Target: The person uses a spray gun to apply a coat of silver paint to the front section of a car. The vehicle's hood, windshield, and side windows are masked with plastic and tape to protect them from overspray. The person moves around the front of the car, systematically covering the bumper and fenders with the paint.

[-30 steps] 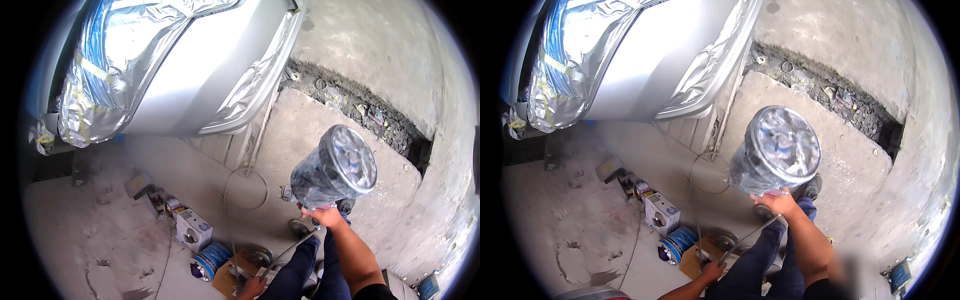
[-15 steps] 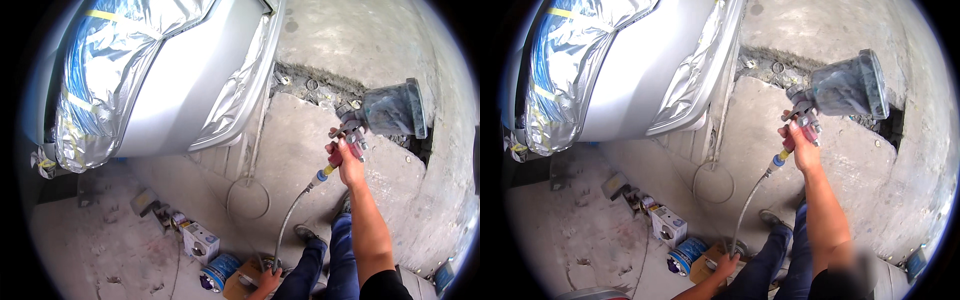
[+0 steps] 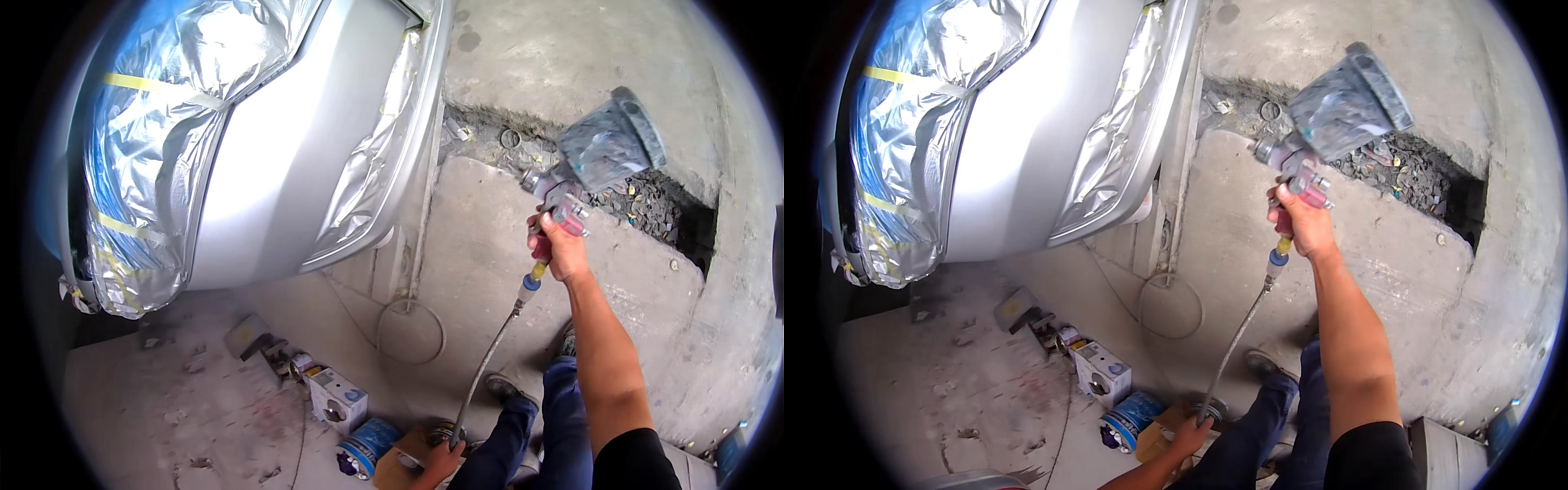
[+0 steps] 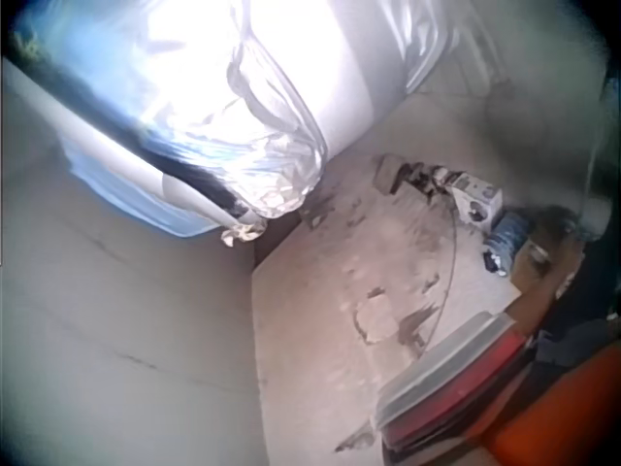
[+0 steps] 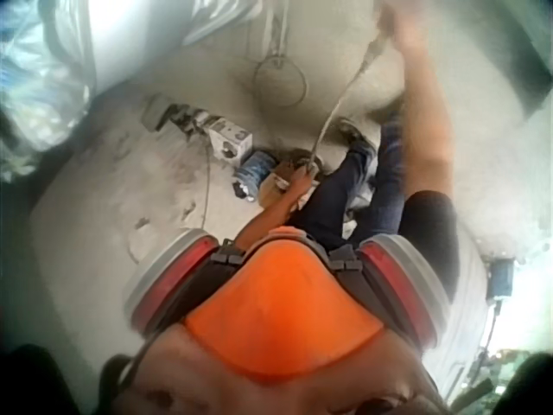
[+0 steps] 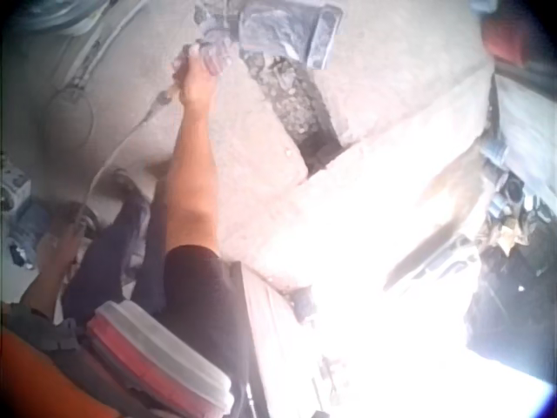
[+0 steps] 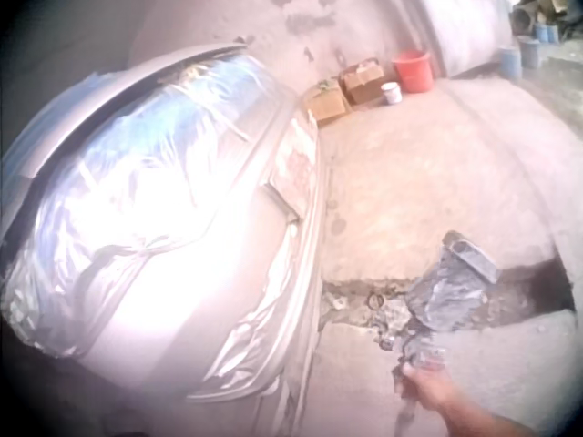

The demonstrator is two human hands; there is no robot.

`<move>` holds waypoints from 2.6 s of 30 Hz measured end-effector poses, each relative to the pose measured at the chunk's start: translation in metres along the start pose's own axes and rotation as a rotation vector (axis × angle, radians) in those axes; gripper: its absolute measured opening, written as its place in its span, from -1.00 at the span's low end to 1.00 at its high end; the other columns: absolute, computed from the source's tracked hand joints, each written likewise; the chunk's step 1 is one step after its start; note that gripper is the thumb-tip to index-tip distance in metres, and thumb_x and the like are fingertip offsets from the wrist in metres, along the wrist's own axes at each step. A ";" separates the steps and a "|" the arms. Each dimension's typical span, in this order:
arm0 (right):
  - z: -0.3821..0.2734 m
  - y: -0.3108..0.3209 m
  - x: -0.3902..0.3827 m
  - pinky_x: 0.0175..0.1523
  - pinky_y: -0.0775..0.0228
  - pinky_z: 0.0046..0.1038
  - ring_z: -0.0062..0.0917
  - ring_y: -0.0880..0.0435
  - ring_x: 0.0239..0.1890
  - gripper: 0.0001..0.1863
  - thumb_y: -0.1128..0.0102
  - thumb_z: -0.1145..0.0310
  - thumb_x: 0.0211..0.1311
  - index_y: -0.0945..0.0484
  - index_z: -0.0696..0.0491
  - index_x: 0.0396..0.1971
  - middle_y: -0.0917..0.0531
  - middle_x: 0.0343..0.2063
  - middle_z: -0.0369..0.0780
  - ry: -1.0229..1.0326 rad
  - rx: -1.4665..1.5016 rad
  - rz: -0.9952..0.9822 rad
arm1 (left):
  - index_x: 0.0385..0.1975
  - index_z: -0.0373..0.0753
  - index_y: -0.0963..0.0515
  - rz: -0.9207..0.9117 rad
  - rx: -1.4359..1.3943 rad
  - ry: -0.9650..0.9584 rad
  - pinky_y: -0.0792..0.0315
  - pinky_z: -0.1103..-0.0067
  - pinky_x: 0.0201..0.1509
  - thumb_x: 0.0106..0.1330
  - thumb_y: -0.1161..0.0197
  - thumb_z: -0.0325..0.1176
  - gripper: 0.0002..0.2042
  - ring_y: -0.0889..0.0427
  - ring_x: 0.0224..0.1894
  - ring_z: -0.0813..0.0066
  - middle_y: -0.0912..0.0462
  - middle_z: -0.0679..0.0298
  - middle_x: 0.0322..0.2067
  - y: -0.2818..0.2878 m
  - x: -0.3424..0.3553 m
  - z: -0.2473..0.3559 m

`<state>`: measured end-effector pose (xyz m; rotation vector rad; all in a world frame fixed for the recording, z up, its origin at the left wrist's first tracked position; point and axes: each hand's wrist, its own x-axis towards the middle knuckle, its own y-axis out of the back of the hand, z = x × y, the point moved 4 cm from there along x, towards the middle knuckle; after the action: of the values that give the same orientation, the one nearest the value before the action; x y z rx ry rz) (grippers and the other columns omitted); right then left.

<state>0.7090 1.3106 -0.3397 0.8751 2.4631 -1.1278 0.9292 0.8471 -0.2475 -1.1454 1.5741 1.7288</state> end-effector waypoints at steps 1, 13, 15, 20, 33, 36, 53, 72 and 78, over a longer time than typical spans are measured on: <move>-0.017 0.000 0.008 -0.59 -0.29 -0.65 -0.70 -0.49 -0.63 -0.69 -0.18 0.11 0.18 -0.51 0.05 -0.26 -0.58 -0.55 -0.31 0.062 0.052 0.097 | -0.33 -0.32 -0.51 0.040 0.000 -0.013 -0.38 0.21 -0.22 0.24 0.01 0.09 -0.51 -0.54 -0.30 -0.13 -0.57 -0.11 -0.48 -0.002 0.007 0.002; -0.062 0.004 -0.017 -0.46 -0.32 -0.63 -0.66 -0.48 -0.57 -0.70 -0.16 0.15 0.19 -0.54 0.10 -0.29 -0.57 -0.58 -0.32 -0.016 -0.247 0.050 | -0.44 -0.31 -0.53 0.061 0.051 -0.049 -0.39 0.20 -0.23 0.20 -0.06 0.06 -0.55 -0.55 -0.32 -0.12 -0.59 -0.05 -0.49 0.003 0.016 0.058; -0.045 0.010 -0.055 -0.25 -0.37 -0.51 -0.54 -0.54 -0.40 -0.73 -0.24 0.23 0.11 -0.55 0.10 -0.28 -0.61 -0.48 -0.30 0.012 -0.514 -0.173 | -0.44 -0.32 -0.53 0.024 0.060 -0.035 -0.40 0.20 -0.22 0.20 -0.07 0.05 -0.55 -0.56 -0.32 -0.11 -0.59 -0.06 -0.48 -0.003 0.005 0.035; -0.059 0.005 -0.097 -0.02 -0.35 -0.41 -0.48 -0.56 -0.23 -0.64 -0.39 0.32 -0.08 -0.53 0.13 -0.27 -0.63 -0.42 -0.28 0.027 -0.634 -0.369 | -0.43 -0.31 -0.54 -0.092 0.117 0.018 -0.41 0.25 -0.23 0.20 -0.06 0.09 -0.53 -0.58 -0.33 -0.02 -0.59 -0.03 -0.48 0.024 -0.024 0.043; -0.231 -0.038 -0.068 -0.57 -0.16 -0.71 -0.77 -0.36 -0.65 -0.61 -0.19 0.07 0.16 -0.50 0.10 -0.22 -0.50 -0.62 -0.34 0.247 -0.414 0.211 | -0.35 -0.31 -0.52 -0.079 -0.076 -0.127 -0.39 0.26 -0.18 0.22 -0.05 0.07 -0.53 -0.56 -0.25 -0.06 -0.58 -0.06 -0.45 0.030 -0.029 0.096; -0.197 -0.040 -0.103 -0.51 -0.23 -0.69 -0.71 -0.47 -0.56 -0.64 -0.22 0.19 0.16 -0.45 0.15 -0.20 -0.55 -0.56 -0.28 0.112 -0.492 0.037 | -0.33 -0.32 -0.51 -0.046 -0.011 -0.128 -0.40 0.25 -0.15 0.21 -0.06 0.08 -0.53 -0.55 -0.23 -0.09 -0.58 -0.10 -0.43 0.026 -0.038 0.070; -0.357 -0.110 -0.120 -0.44 -0.29 -0.65 -0.69 -0.49 -0.54 -0.61 -0.25 0.15 0.14 -0.52 0.14 -0.17 -0.56 -0.53 -0.30 0.481 -0.506 0.277 | -0.42 -0.26 -0.51 0.008 -0.113 -0.227 -0.40 0.23 -0.19 0.22 -0.04 0.10 -0.54 -0.56 -0.27 -0.07 -0.59 -0.03 -0.46 0.057 -0.069 0.120; -0.074 -0.066 -0.233 -0.29 -0.40 -0.49 -0.56 -0.55 -0.42 -0.69 -0.20 0.27 0.17 -0.53 0.15 -0.17 -0.62 -0.36 -0.24 0.176 -0.850 -0.195 | -0.38 -0.33 -0.53 -0.059 -0.014 -0.169 -0.41 0.20 -0.16 0.16 -0.10 -0.04 -0.61 -0.56 -0.27 -0.06 -0.58 -0.06 -0.42 -0.006 -0.071 -0.034; -0.061 -0.084 -0.218 -0.57 -0.07 -0.74 -0.84 -0.30 -0.64 -0.62 -0.11 0.18 0.23 -0.45 0.05 -0.02 -0.50 -0.58 -0.36 0.207 -0.561 0.210 | -0.31 -0.31 -0.53 0.075 -0.204 -0.135 -0.42 0.25 -0.18 0.15 -0.13 -0.09 -0.64 -0.57 -0.26 -0.06 -0.59 -0.06 -0.42 -0.053 -0.057 -0.063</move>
<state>0.8231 1.2264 -0.1449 1.0663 2.5613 -0.2548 1.0171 0.8041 -0.2240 -1.0500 1.4018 2.0095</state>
